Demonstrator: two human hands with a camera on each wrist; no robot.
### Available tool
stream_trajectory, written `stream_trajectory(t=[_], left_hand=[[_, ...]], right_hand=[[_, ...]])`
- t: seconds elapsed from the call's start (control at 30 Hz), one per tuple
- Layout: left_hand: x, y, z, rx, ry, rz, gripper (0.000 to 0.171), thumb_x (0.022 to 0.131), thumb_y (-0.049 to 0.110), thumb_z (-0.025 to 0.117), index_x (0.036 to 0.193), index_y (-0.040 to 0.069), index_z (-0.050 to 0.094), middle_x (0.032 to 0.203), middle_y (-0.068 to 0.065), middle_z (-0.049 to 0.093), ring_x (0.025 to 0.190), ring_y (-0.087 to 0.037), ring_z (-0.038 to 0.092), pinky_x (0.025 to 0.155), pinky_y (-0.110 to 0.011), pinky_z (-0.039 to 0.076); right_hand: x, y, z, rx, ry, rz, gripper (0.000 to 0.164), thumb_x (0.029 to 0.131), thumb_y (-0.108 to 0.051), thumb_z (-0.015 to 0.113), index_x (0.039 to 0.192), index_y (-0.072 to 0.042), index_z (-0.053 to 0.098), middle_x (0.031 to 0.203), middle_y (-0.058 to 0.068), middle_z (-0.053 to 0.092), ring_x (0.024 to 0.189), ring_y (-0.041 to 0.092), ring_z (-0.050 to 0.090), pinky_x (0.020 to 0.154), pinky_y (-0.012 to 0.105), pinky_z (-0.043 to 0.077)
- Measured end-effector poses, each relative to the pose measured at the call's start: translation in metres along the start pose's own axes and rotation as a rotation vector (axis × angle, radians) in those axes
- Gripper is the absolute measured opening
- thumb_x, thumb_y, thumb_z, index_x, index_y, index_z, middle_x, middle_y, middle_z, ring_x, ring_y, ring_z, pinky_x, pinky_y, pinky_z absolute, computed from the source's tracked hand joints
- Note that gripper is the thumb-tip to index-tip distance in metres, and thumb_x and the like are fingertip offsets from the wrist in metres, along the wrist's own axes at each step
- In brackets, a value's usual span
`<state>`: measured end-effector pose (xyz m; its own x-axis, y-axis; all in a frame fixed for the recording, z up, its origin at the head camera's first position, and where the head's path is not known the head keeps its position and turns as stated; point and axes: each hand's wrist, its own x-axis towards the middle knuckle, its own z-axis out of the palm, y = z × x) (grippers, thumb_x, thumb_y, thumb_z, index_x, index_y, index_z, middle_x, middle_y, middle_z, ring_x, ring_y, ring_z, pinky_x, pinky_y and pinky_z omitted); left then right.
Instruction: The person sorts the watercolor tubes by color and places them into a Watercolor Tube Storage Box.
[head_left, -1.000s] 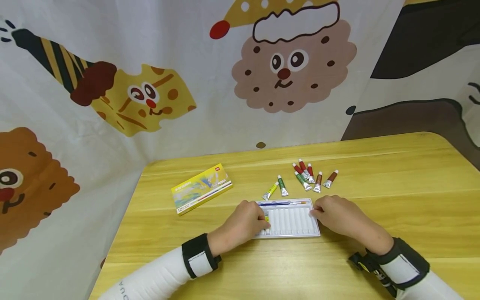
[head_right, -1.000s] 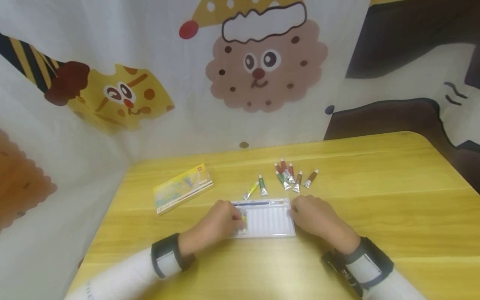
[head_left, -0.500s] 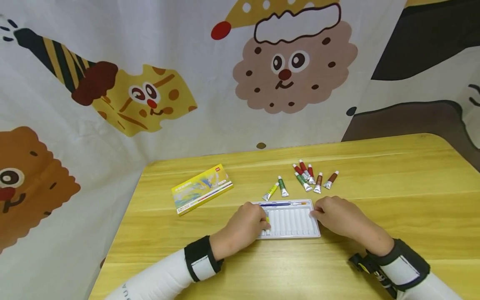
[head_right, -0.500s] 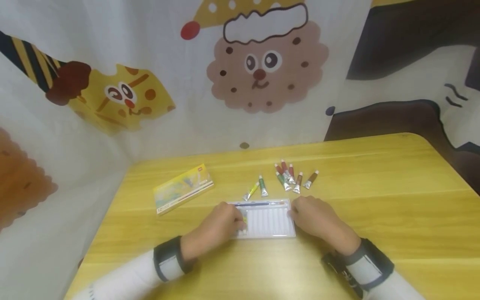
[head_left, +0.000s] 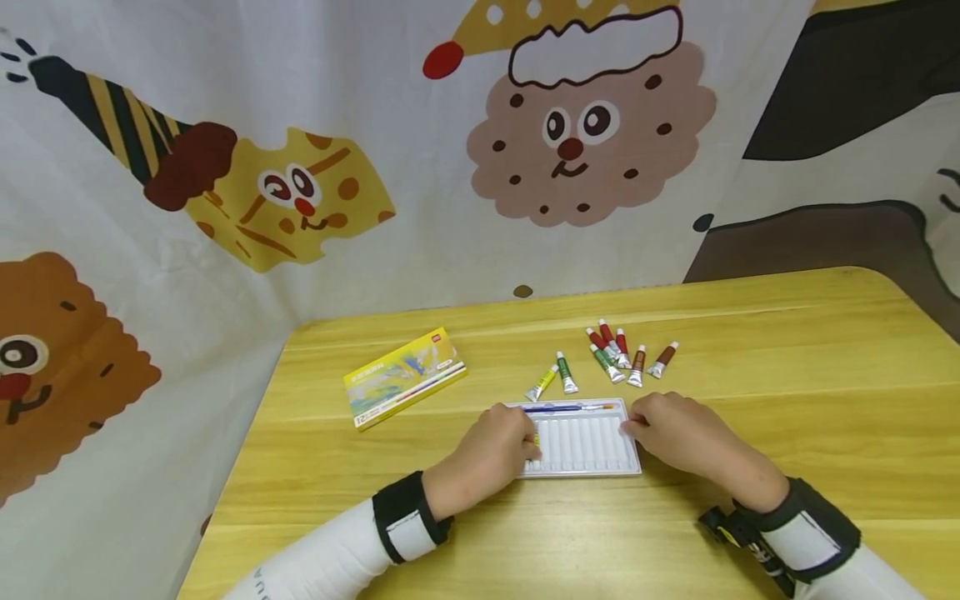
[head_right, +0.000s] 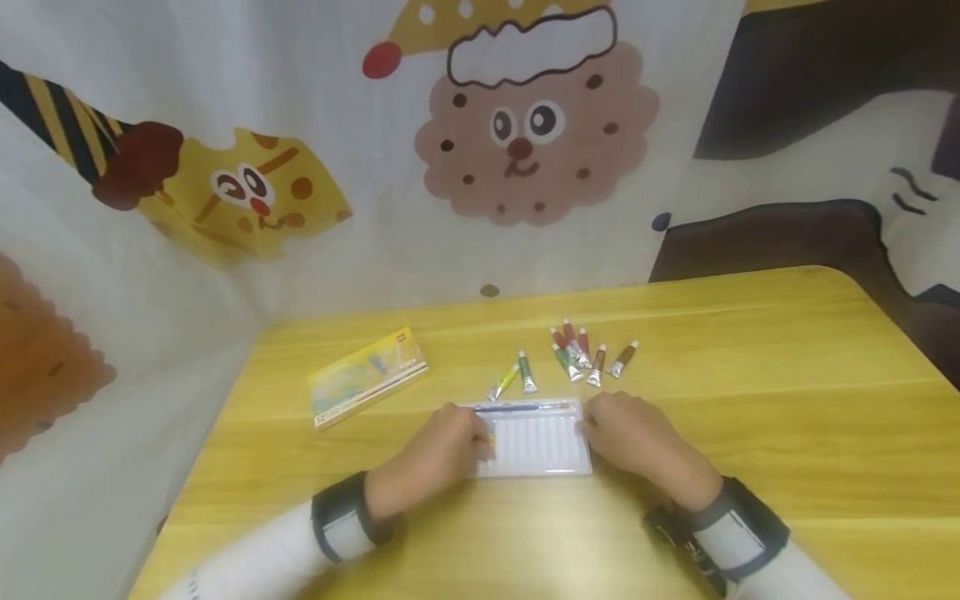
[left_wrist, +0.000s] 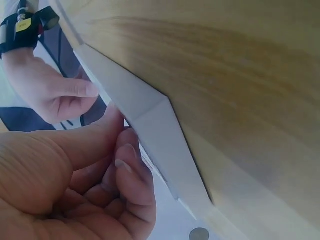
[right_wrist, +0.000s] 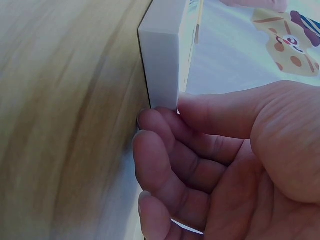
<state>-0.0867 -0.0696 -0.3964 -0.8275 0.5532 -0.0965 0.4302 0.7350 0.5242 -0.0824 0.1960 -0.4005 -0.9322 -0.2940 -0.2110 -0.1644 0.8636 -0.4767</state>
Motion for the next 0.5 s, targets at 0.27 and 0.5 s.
stream_trajectory(t=[0.27, 0.5], left_hand=[[-0.0002, -0.0049, -0.0008, -0.075, -0.008, -0.027, 0.041, 0.092, 0.012, 0.081, 0.057, 0.013, 0.060, 0.054, 0.010, 0.039, 0.054, -0.005, 0.039, 0.050, -0.019, 0.032], [-0.0011, -0.0053, -0.0037, -0.110, 0.003, -0.018, 0.026, 0.095, 0.012, 0.079, 0.070, 0.011, 0.072, 0.062, 0.008, 0.051, 0.058, -0.006, 0.046, 0.054, -0.020, 0.038]], right_hand=[[0.0004, 0.0001, 0.0008, -0.008, 0.007, -0.013, 0.021, 0.100, -0.016, 0.071, 0.079, -0.014, 0.065, 0.064, -0.002, 0.047, 0.058, 0.014, 0.045, 0.055, 0.029, 0.034], [0.0002, -0.0001, 0.0004, -0.011, 0.008, 0.001, 0.022, 0.100, -0.017, 0.071, 0.079, -0.014, 0.064, 0.064, -0.002, 0.047, 0.058, 0.014, 0.045, 0.056, 0.030, 0.034]])
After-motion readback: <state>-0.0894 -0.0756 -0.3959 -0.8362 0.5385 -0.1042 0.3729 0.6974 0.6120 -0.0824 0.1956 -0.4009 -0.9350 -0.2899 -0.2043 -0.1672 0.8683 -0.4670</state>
